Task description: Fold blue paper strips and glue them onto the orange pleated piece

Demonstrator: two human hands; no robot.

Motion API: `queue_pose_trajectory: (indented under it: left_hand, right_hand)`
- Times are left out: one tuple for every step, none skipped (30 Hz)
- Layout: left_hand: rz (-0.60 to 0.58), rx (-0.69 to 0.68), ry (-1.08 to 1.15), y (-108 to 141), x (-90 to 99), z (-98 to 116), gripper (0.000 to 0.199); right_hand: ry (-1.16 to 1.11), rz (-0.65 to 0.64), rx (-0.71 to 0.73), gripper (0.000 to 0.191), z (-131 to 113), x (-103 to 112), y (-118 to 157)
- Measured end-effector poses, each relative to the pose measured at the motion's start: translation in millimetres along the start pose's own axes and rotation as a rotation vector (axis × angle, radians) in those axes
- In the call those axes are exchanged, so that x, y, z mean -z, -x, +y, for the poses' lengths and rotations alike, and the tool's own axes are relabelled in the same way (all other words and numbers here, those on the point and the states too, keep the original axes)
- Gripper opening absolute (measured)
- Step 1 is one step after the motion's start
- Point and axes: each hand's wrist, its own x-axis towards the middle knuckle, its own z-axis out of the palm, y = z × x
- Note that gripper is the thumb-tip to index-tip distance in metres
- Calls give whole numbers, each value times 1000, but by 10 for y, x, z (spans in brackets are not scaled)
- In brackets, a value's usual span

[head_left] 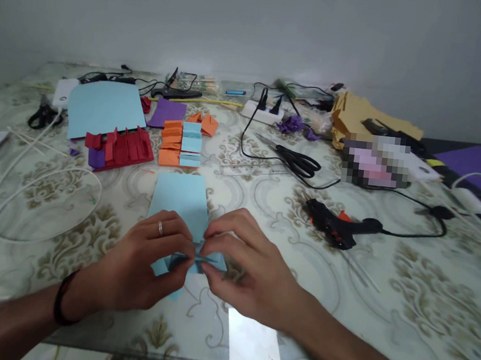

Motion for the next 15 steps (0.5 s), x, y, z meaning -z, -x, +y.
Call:
queue_pose_trajectory:
  left_hand:
    - [4,-3,13,-2,-7,8,19]
    - [7,-3,25,-3,-13,17,20]
    - [9,-1,34,-3,-17,25,21]
    - [6,4,41,-3,-19,33,22]
    - [3,4,48,-3,-21,40,22]
    - [-1,3,57,-3,-23,46,22]
    - [-11,11,65,-3,-24,51,23]
    - [-14,15,76,-4,-24,55,23]
    - [-17,25,88,-3,-24,57,24]
    - [-18,36,100,-2,-23,58,24]
    - [-21,54,112,0,-20,57,24]
    - [-18,66,123,3,-16,54,25]
    - [-15,77,135,7,-11,49,25]
    - [-17,92,148,11,-6,43,26]
    - [-19,102,163,16,-1,37,26]
  right_hand:
    - [-10,-2,11,16,-4,-21,5]
    - [-16,1,16,15,-10,-40,9]
    - [-18,7,19,15,-15,-57,12]
    - [-14,15,21,15,-21,-71,14]
    - [-6,22,25,14,-28,-81,14]
    - [5,25,32,14,-35,-89,14]
    - [18,27,39,14,-42,-93,13]
    - [31,28,47,13,-49,-95,11]
    - [42,30,52,14,-56,-95,9]
    - [50,34,53,14,-63,-94,7]
    - [55,40,49,15,-69,-91,4]
    - [57,50,42,16,-75,-88,3]
    - [56,61,34,17,-80,-83,2]
    - [53,71,25,18,-84,-78,2]
    - [51,79,18,19,-87,-73,2]
